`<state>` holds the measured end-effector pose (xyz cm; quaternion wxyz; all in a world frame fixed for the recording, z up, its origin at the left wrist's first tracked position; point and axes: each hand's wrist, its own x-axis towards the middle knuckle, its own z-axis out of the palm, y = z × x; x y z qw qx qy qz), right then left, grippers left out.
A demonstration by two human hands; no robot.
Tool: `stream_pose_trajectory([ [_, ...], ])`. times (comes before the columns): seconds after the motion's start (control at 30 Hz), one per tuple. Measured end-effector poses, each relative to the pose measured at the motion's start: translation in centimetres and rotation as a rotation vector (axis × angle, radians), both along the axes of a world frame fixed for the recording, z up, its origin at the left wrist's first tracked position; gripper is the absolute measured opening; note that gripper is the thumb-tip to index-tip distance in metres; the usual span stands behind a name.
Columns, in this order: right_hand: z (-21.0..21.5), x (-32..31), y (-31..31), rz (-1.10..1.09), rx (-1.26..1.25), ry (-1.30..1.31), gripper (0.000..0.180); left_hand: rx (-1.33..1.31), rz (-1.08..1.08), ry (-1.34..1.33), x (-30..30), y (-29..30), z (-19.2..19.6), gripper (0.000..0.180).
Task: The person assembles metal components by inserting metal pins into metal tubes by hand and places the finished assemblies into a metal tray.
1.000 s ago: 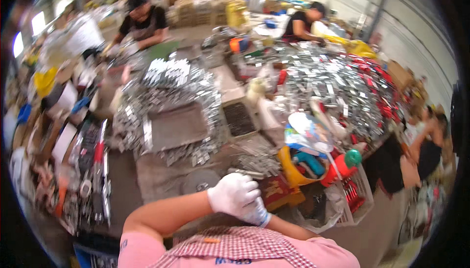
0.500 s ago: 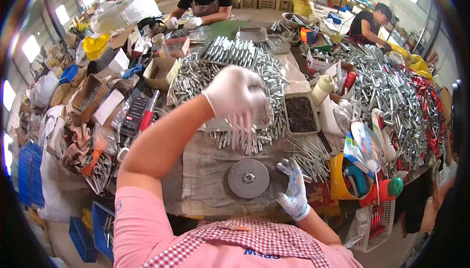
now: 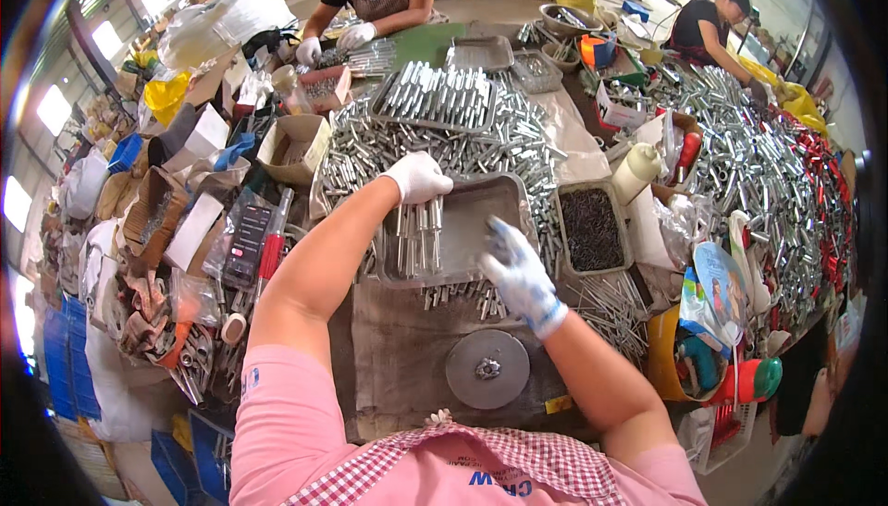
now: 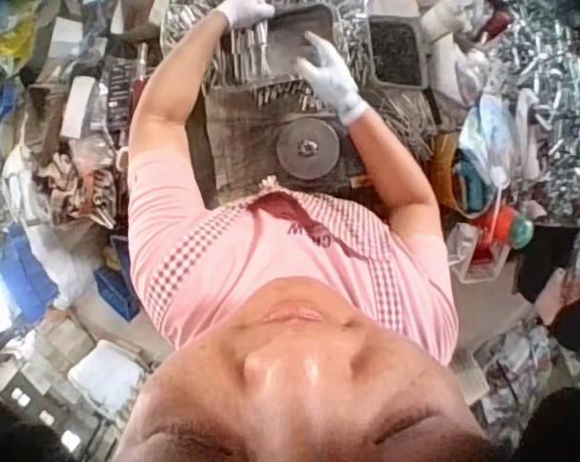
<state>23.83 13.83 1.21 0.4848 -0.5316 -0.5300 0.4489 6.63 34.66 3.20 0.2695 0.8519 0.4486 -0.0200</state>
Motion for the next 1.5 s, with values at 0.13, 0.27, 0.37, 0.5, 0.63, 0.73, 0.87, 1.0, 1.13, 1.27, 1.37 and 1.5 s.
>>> stream_pose_trajectory([
  [0.13,-1.0,-2.3,5.9,0.063,-0.138,-0.156,0.066,0.499,-0.368,0.220,0.8,-0.3,-1.4,0.020],
  [0.27,0.7,-5.2,7.4,0.120,-0.248,-0.314,0.056,0.357,0.202,0.144,0.8,-3.5,0.1,0.045],
  [0.37,-1.7,-4.9,9.0,-0.003,-0.217,-0.240,0.047,0.359,0.361,0.032,1.2,-4.5,0.1,0.057],
  [0.5,-0.8,-5.1,9.3,0.029,-0.200,-0.556,0.050,0.408,0.387,0.082,1.1,-5.6,0.8,0.057],
  [0.63,-1.2,-4.5,9.6,0.020,-0.156,-0.568,0.057,0.499,0.396,0.081,0.6,-5.3,0.1,0.049],
  [0.73,-1.4,-5.6,9.5,-0.005,-0.104,-0.768,0.062,0.823,0.403,-0.006,-1.1,-5.5,-2.6,0.045],
  [0.87,-1.9,-5.3,10.1,0.043,-0.111,-0.838,0.069,0.870,0.518,-0.013,-2.3,-6.8,-2.3,0.032],
  [1.0,-2.2,-5.3,10.9,0.034,-0.092,-0.820,0.069,0.740,0.524,0.040,-3.7,-8.5,-2.3,0.045],
  [1.13,-1.9,-6.2,11.2,-0.023,-0.043,-1.020,0.067,0.556,0.596,0.139,-4.8,-9.6,-4.9,0.073],
  [1.27,-1.6,-5.9,11.5,0.022,-0.073,-1.087,0.071,0.395,0.576,0.242,-3.9,-10.2,-3.1,0.075],
  [1.37,-1.3,-5.4,11.4,0.013,-0.105,-1.162,0.072,0.373,0.572,0.312,-3.2,-10.5,-2.2,0.074],
  [1.5,-1.2,-4.7,11.5,0.028,-0.059,-1.241,0.072,0.417,0.584,0.321,-2.6,-10.5,-2.6,0.072],
])
